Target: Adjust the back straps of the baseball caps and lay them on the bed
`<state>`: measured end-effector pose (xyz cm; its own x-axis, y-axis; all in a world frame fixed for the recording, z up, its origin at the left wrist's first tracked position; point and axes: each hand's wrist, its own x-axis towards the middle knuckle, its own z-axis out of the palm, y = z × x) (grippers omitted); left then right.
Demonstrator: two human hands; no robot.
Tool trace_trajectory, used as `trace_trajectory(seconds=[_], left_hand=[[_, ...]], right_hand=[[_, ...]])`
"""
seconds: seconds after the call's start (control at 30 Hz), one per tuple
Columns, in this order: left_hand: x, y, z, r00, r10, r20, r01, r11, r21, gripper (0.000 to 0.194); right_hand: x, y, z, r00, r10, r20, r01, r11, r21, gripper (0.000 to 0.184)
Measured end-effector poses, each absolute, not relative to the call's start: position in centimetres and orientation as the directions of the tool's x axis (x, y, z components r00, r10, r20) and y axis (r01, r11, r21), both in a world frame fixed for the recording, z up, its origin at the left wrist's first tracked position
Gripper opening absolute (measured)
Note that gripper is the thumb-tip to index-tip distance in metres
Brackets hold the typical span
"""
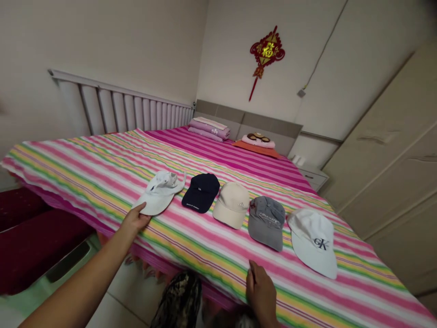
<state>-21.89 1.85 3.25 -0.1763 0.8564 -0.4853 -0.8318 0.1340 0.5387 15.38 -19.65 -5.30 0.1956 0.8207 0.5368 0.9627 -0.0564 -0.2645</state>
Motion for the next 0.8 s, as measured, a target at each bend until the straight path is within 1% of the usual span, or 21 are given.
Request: trace_trajectory(seconds=[0.07,0.1,0.13,0.17,0.2,0.23,0.27,0.3,0.33,0.37,0.43,0.47,0.5,0.53,0.57,0.6,0.67,0.8], left_hand=[[-21.7,0.4,3.1,-0.164,0.876,-0.454,-0.846,0.112,0.521,0.039],[-21.4,-0.6,2.8,-0.151,0.888,-0.435,-0.857,0.102,0.506,0.04],[-21.1,-1.8,2.4,-0.126,0.903,-0.411,-0.87,0.099,0.482,0.043],[-20.7,-3.2,1.8,-0.094,0.916,-0.39,-0.884,0.104,0.457,0.046],[-20.3,-4.8,1.1,-0.063,0.924,-0.377,-0.892,0.117,0.436,0.05],[-19.7,-6.5,0.3,-0.018,0.925,-0.38,-0.894,0.156,0.421,0.054],[-19.2,-8.3,-0.6,0.043,0.936,-0.35,-0.893,0.193,0.407,0.059],[-18.6,-10.1,-1.5,0.097,0.934,-0.345,-0.887,0.238,0.396,0.061],[-17.9,-11.9,-2.3,0.181,0.919,-0.349,-0.866,0.318,0.387,0.061],[-17.3,-13.6,-2.9,0.272,0.897,-0.348,-0.838,0.399,0.371,0.061],[-16.0,-16.7,-3.9,0.439,0.841,-0.318,-0.782,0.531,0.325,0.057],[-15.5,-18.0,-4.2,0.505,0.811,-0.296,-0.75,0.582,0.314,0.055],[-15.0,-19.1,-4.3,0.565,0.779,-0.272,-0.716,0.626,0.309,0.051],[-14.6,-20.1,-4.4,0.61,0.752,-0.248,-0.684,0.659,0.313,0.047],[-14.2,-20.8,-4.5,0.645,0.73,-0.226,-0.658,0.681,0.322,0.043],[-13.9,-21.5,-4.6,0.67,0.714,-0.206,-0.637,0.694,0.334,0.041],[-13.6,-22.3,-5.1,0.695,0.699,-0.17,-0.616,0.701,0.36,0.039],[-13.5,-22.8,-6.6,0.743,0.659,-0.116,-0.576,0.718,0.39,0.039]], right_hand=[[15.1,-19.8,-5.1,0.222,0.817,0.532,0.957,-0.079,-0.278,0.031],[14.9,-19.9,-4.9,0.251,0.819,0.516,0.947,-0.098,-0.305,0.032],[14.6,-20.0,-4.7,0.296,0.822,0.487,0.926,-0.121,-0.358,0.032],[14.1,-20.0,-4.5,0.355,0.824,0.442,0.884,-0.141,-0.446,0.033],[13.5,-20.1,-4.2,0.418,0.831,0.367,0.804,-0.151,-0.575,0.034],[12.8,-20.0,-3.8,0.463,0.845,0.269,0.684,-0.148,-0.714,0.035],[11.9,-20.0,-3.4,0.473,0.865,0.167,0.539,-0.134,-0.832,0.037],[11.0,-19.9,-3.0,0.441,0.894,0.076,0.386,-0.113,-0.916,0.038],[10.0,-19.9,-2.5,0.386,0.922,0.023,0.287,-0.097,-0.953,0.039],[8.9,-19.8,-1.9,0.328,0.945,-0.009,0.23,-0.089,-0.969,0.04],[7.0,-19.7,-0.6,0.202,0.977,-0.072,0.112,-0.096,-0.989,0.045],[6.3,-19.8,0.2,0.129,0.985,-0.112,0.005,-0.113,-0.994,0.049],[5.7,-19.8,1.0,0.011,0.987,-0.161,-0.21,-0.155,-0.965,0.052],[5.3,-19.8,1.8,-0.061,0.983,-0.171,-0.402,-0.181,-0.898,0.053],[5.0,-19.8,2.5,-0.072,0.983,-0.168,-0.544,-0.18,-0.82,0.053],[5.0,-19.9,3.2,-0.067,0.983,-0.173,-0.646,-0.175,-0.743,0.05],[5.2,-20.0,4.1,-0.003,0.979,-0.205,-0.74,-0.14,-0.658,0.041],[5.9,-20.4,4.6,0.021,0.97,-0.24,-0.799,-0.128,-0.588,0.028]])
